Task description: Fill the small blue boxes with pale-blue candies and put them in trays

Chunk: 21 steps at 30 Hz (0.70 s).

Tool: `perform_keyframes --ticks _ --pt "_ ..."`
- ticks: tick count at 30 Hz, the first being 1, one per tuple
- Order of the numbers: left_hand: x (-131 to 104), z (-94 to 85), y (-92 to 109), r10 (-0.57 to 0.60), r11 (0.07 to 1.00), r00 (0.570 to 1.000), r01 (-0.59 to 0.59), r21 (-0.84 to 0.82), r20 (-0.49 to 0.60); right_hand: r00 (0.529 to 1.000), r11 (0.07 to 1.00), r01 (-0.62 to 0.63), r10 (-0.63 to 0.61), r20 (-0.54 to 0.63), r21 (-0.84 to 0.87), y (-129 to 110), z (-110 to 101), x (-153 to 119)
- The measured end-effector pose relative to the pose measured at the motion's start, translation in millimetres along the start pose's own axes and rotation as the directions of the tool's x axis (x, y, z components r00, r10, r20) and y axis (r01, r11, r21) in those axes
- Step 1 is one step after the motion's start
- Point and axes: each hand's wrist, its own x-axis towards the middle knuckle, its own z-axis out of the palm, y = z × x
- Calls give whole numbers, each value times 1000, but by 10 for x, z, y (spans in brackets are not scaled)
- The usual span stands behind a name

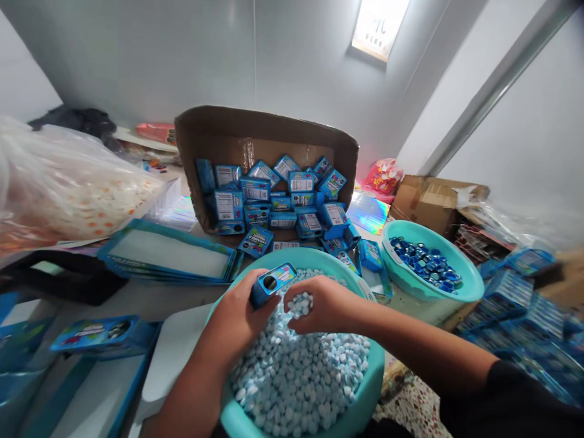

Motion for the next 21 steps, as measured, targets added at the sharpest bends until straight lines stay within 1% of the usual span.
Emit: perform_keyframes --ticks 2,3,5,7,8,10,12,14,18,21 --pt "1 -9 7 1 1000 1000 -1 0 1 998 990 48 -43 -43 130 -74 -25 -3" --pt "-2 -14 14 4 1000 1000 -3 -10 10 998 978 49 -38 -59 203 -109 -39 4" --pt "-15 -24 30 19 999 999 -17 -51 40 998 928 10 17 -69 373 -166 -64 39" --pt "-32 -32 40 39 995 997 -33 -92 64 995 841 -25 74 -70 540 -197 -75 99" --pt "-40 -33 41 50 994 996 -42 -105 72 993 790 -21 89 -80 613 -203 -71 138" --pt "-53 -30 36 68 992 995 -59 -113 78 986 690 29 100 -135 724 -202 -40 228" --pt "-64 -23 33 91 990 993 -83 -112 74 972 621 104 102 -212 777 -194 21 321" --pt "-76 -16 38 96 990 994 -90 -106 54 952 580 188 90 -292 792 -186 100 402" --pt "-114 -15 74 84 992 996 -82 -93 15 893 535 328 93 -441 778 -178 245 480" --pt "-154 -24 97 122 990 992 -120 -76 20 841 520 416 92 -533 746 -197 290 460"
